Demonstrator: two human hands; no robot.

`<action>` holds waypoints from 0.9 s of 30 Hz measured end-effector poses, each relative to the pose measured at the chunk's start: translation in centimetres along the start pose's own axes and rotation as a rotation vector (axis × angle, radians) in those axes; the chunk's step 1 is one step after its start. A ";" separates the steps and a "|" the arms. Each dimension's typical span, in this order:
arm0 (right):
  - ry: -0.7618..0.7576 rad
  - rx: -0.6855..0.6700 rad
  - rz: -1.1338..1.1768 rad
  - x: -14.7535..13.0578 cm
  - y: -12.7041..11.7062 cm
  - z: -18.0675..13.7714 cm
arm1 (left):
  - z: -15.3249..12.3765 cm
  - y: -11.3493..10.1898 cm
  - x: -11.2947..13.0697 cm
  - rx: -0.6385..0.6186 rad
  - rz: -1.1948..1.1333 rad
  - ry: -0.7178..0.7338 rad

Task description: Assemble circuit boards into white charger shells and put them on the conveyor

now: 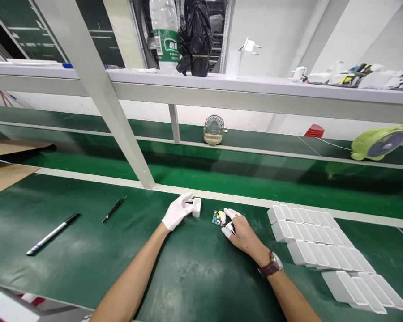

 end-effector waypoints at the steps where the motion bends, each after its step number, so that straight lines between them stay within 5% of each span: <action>1: -0.002 0.008 0.007 0.3 0.3 0.0 | -0.1 0.3 0.0 0.004 0.024 -0.014; 7: 0.013 0.037 0.028 1.1 0.8 0.2 | -0.8 1.6 1.0 -0.036 0.319 -0.039; 15: 0.038 0.074 0.047 0.8 1.4 -0.4 | -2.2 2.5 1.8 0.082 0.561 0.108; 27: -0.088 0.353 0.109 -4.6 -2.7 -0.1 | -4.8 5.4 1.2 0.106 0.624 0.357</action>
Point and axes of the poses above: each hand's wrist, its own z-axis towards the middle knuckle, its own y-axis out of the palm, x = y × z, the point moved 4 cm from there along z, towards the middle knuckle, and after that the axes turned 11 degrees about -y, right-handed, at the moved point
